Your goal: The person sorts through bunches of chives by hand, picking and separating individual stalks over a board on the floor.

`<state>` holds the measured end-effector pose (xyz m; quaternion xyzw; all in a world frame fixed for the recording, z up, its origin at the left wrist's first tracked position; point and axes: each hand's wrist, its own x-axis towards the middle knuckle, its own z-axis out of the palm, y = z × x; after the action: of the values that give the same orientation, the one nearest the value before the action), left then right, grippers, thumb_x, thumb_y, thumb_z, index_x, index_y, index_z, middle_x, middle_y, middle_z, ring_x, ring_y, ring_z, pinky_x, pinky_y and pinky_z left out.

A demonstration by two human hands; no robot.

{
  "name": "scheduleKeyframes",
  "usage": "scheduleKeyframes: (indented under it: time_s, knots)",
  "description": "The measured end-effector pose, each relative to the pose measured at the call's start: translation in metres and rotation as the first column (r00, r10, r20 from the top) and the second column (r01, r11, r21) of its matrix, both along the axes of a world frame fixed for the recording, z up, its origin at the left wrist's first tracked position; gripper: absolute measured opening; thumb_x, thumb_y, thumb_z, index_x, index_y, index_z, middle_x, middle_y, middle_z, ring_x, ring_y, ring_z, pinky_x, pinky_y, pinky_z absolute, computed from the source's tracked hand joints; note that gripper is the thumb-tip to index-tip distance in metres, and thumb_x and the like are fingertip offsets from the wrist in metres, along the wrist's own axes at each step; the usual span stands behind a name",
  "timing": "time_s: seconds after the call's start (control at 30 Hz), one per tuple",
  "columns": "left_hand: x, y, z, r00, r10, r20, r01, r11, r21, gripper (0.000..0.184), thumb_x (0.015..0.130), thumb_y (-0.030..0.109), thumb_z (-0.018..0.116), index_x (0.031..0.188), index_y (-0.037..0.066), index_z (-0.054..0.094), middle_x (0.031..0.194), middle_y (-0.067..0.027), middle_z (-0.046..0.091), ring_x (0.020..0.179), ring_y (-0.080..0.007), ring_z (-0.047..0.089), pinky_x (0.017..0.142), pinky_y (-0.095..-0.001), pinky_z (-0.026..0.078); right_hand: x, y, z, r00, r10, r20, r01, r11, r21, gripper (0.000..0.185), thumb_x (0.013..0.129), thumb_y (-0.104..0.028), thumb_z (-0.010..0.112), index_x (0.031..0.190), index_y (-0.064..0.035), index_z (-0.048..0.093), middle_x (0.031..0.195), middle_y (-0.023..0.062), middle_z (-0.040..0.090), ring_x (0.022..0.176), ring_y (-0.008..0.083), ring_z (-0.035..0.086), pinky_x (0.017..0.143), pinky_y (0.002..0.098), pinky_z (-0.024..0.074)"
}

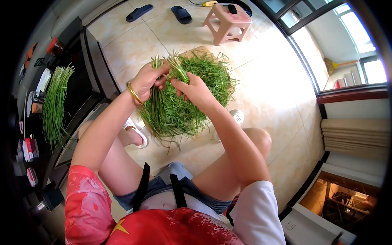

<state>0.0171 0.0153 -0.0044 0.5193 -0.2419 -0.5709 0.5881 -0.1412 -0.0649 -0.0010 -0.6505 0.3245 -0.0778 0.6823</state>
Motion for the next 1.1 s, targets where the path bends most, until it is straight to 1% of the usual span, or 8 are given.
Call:
scheduleKeyframes:
  time_s: [0.23,0.43,0.57,0.7,0.8,0.9,1.0,1.1]
  knots:
    - [-0.002,0.001,0.004,1.000,0.030,0.001,-0.030,0.999,0.045,0.022,0.089,0.027,0.063,0.080,0.010,0.054,0.053,0.0064,0.040,0.045,-0.0041,0.034,0.048,-0.0219,0.031,-0.003,-0.001,-0.002,0.999,-0.009,0.038,0.007,0.997,0.072,0.022,0.089,-0.026,0.059,0.096,-0.0054,0.057,0.069,-0.0006,0.054,0.059,0.0076,0.047,0.053,0.0229,0.0370]
    - [0.003,0.001,-0.002,0.998,0.058,0.012,-0.057,0.998,-0.029,0.026,0.088,0.031,0.065,0.094,0.007,0.061,0.069,0.0054,0.048,0.049,-0.0032,0.037,0.048,-0.0213,0.032,-0.004,-0.003,-0.001,0.999,-0.013,0.046,0.005,0.985,0.174,0.023,0.090,-0.027,0.057,0.099,-0.0056,0.059,0.069,-0.0011,0.052,0.061,0.0072,0.045,0.053,0.0229,0.0346]
    - [0.033,-0.004,0.014,0.901,0.398,-0.176,-0.423,0.895,-0.144,0.029,0.089,0.032,0.063,0.101,0.006,0.062,0.079,0.0038,0.049,0.052,-0.0032,0.037,0.050,-0.0201,0.035,-0.005,-0.002,0.004,1.000,0.011,0.023,-0.015,0.981,0.195,0.025,0.091,-0.026,0.056,0.104,-0.0057,0.061,0.065,-0.0036,0.047,0.058,0.0057,0.042,0.050,0.0221,0.0320]
    - [0.119,0.012,0.024,0.826,0.467,-0.316,-0.563,0.723,-0.402,0.020,0.096,0.025,0.051,0.094,0.005,0.057,0.076,0.0015,0.051,0.061,-0.0057,0.046,0.054,-0.0197,0.041,-0.011,-0.004,0.004,0.997,-0.070,-0.038,0.076,0.980,0.184,0.024,0.092,-0.025,0.056,0.105,-0.0066,0.062,0.063,-0.0059,0.044,0.054,0.0041,0.039,0.047,0.0213,0.0292]
    - [0.137,0.022,0.045,0.558,0.747,-0.362,-0.830,0.488,-0.271,0.025,0.098,0.026,0.047,0.088,0.005,0.055,0.084,-0.0056,0.061,0.058,-0.0141,0.048,0.060,-0.0268,0.046,-0.016,-0.009,0.000,0.985,-0.170,-0.045,0.175,0.948,0.264,0.022,0.092,-0.025,0.055,0.104,-0.0066,0.061,0.063,-0.0059,0.044,0.054,0.0044,0.038,0.046,0.0220,0.0286]
    - [0.130,0.018,0.048,0.590,0.731,-0.343,-0.807,0.520,-0.280,0.023,0.097,0.025,0.048,0.089,0.004,0.053,0.085,-0.0071,0.062,0.060,-0.0164,0.050,0.064,-0.0301,0.048,-0.020,-0.013,0.001,0.989,-0.146,0.017,0.134,0.942,0.308,0.024,0.092,-0.025,0.054,0.106,-0.0051,0.059,0.062,-0.0057,0.044,0.052,0.0046,0.038,0.046,0.0219,0.0281]
    - [0.097,0.022,0.049,0.863,0.498,-0.081,-0.492,0.796,-0.353,0.024,0.095,0.025,0.053,0.094,0.002,0.054,0.071,-0.0019,0.053,0.056,-0.0092,0.046,0.058,-0.0258,0.046,-0.018,-0.013,0.002,0.992,-0.098,0.081,0.064,0.936,0.346,0.028,0.092,-0.026,0.054,0.108,-0.0038,0.058,0.061,-0.0056,0.044,0.051,0.0046,0.038,0.045,0.0214,0.0282]
    - [0.049,0.019,0.049,0.973,0.227,0.040,-0.216,0.959,-0.184,0.029,0.094,0.027,0.057,0.107,0.001,0.056,0.063,0.0047,0.041,0.050,-0.0040,0.038,0.049,-0.0213,0.038,-0.014,-0.009,0.004,0.995,-0.062,0.085,0.024,0.919,0.393,0.027,0.092,-0.026,0.055,0.107,-0.0042,0.058,0.061,-0.0059,0.044,0.051,0.0049,0.038,0.045,0.0214,0.0285]
